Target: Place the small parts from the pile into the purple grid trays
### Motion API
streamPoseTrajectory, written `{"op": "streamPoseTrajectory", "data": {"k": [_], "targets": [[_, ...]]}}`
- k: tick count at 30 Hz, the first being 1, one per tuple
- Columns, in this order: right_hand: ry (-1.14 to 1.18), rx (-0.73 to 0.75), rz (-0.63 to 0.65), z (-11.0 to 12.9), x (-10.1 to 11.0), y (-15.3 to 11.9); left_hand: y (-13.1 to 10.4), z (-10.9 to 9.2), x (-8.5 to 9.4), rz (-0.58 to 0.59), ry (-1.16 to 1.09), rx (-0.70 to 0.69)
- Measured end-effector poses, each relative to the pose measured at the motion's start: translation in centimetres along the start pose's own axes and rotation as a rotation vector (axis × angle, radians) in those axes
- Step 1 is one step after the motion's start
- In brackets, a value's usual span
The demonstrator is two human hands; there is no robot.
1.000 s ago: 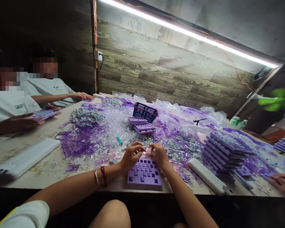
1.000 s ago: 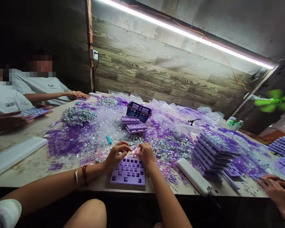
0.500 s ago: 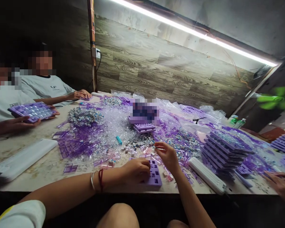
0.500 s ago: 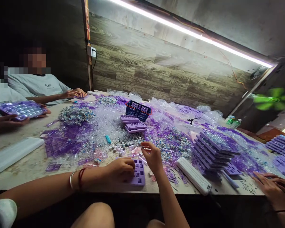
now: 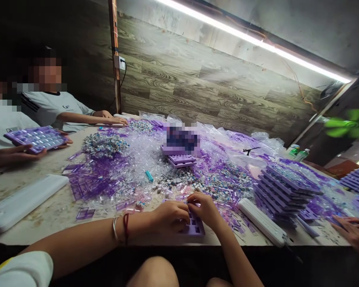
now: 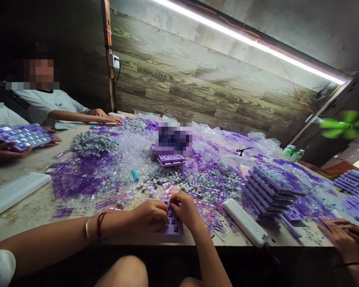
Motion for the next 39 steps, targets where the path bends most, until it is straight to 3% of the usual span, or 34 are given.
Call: {"op": "streamPoseTrajectory", "data": {"k": [9,14,19,39], "targets": [[-0.090,0.019,0.019,0.2,0.4,-0.6,-0.7,-3.9,-1.5,0.166,0.092,-0.197],[-0.052,0.069,0.065,0.4,0.2,-0.7,-0.6,-3.3,-0.8,0.061,0.073,-0.197],[-0.018,0.071,0.044,0.3,0.2,-0.7,-0.9,-3.7,-0.7,0.030,0.116,-0.260],[0.068,0.075,-0.027,-0.5,0.4,-1.0,-0.9,-3.9,-1.0,0.053,0.155,-0.257]]}}
Point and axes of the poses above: each hand's wrist, its own y-axis towards the middle knuckle, its own x-axis out of the back of the hand, z = x × y, the point moved 9 cm from there along y, towards the middle knuckle, and after that the axes turned 9 degrees about -y, right-handed, at the moved point
